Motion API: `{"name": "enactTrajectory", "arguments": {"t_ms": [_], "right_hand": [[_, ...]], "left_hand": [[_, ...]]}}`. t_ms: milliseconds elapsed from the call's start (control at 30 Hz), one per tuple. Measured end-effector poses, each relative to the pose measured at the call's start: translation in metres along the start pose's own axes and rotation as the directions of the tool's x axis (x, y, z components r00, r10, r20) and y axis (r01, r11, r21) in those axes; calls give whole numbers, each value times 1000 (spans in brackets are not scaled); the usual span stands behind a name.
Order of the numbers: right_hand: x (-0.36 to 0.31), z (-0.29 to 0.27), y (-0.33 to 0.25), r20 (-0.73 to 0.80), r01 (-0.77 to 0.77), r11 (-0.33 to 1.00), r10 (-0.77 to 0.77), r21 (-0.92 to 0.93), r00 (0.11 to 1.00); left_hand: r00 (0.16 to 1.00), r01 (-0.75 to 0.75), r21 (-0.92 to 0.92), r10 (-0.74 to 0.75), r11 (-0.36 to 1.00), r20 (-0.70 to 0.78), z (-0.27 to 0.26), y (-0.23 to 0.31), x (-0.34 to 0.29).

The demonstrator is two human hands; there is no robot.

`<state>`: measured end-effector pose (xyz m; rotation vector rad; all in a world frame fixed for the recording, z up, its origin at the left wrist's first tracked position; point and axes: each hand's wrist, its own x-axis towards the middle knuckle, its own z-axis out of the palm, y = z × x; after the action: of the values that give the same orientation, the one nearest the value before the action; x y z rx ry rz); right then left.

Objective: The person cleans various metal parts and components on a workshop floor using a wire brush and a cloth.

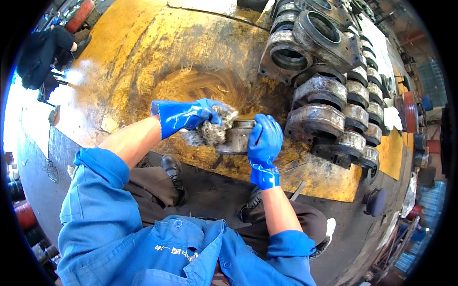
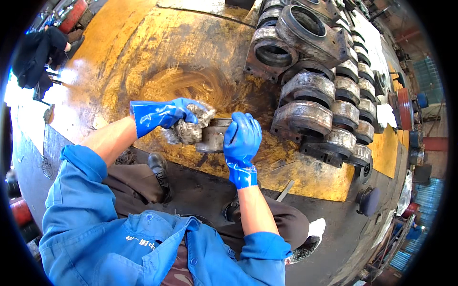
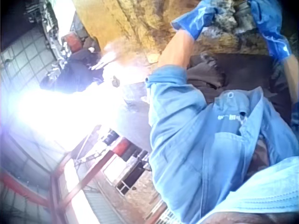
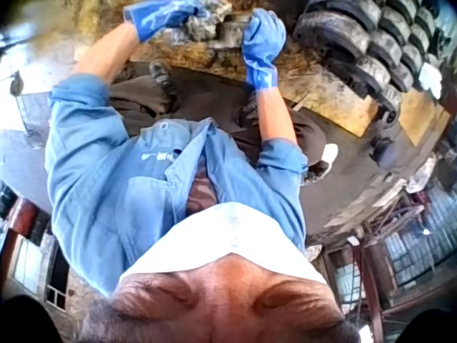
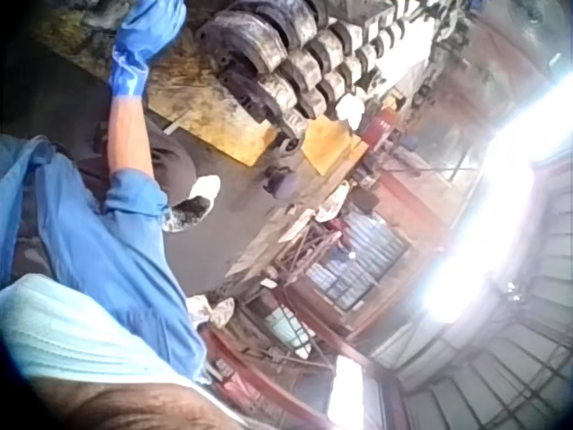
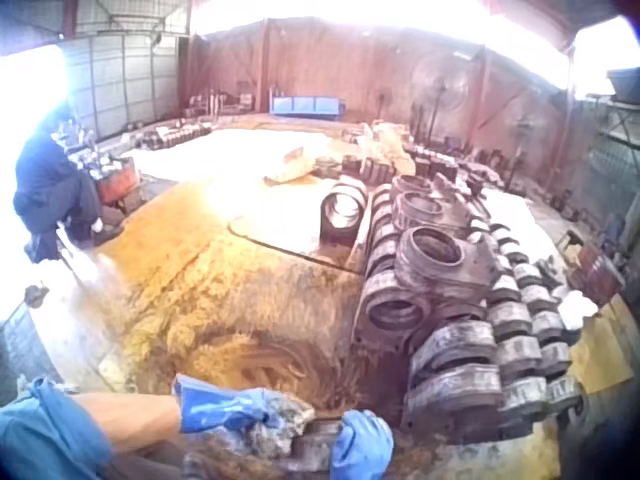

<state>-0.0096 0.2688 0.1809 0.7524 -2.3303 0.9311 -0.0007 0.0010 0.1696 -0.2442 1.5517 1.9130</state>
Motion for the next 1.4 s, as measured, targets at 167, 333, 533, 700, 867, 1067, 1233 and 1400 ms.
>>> {"name": "enactTrajectory", "arguments": {"t_ms": [167,333,533,700,867,1067,1233,1400], "right_hand": [[-8,3,22,211,-297,937,258,184,943],[60,-41,-14,675,-806,-233,692,544,256],[35,-78,-3,396,-422,-133,667,897,631],[31,-131,14,355,-281,-221,674,934,648],[0,-94,75,-35,-401,328,809,855,587],[-31,-43,-2,9,-352,936,352,-27,936],[-52,-33,-62,370,134,949,-20,-286,929],[-70,-20,-124,248,-156,788,4,595,969]], "left_hand": [[941,-303,-380,212,874,-263,70,59,-28],[867,-489,-291,422,822,-265,136,89,-60],[859,-447,589,506,673,74,229,114,-43],[880,-473,-460,427,752,-207,203,117,-43],[850,-520,-596,299,612,-434,161,57,-51],[834,-494,-498,225,713,-505,102,-89,-86],[830,-406,-740,-122,536,-544,164,-101,-96],[851,-402,-514,101,758,-516,169,-101,-119]]}}
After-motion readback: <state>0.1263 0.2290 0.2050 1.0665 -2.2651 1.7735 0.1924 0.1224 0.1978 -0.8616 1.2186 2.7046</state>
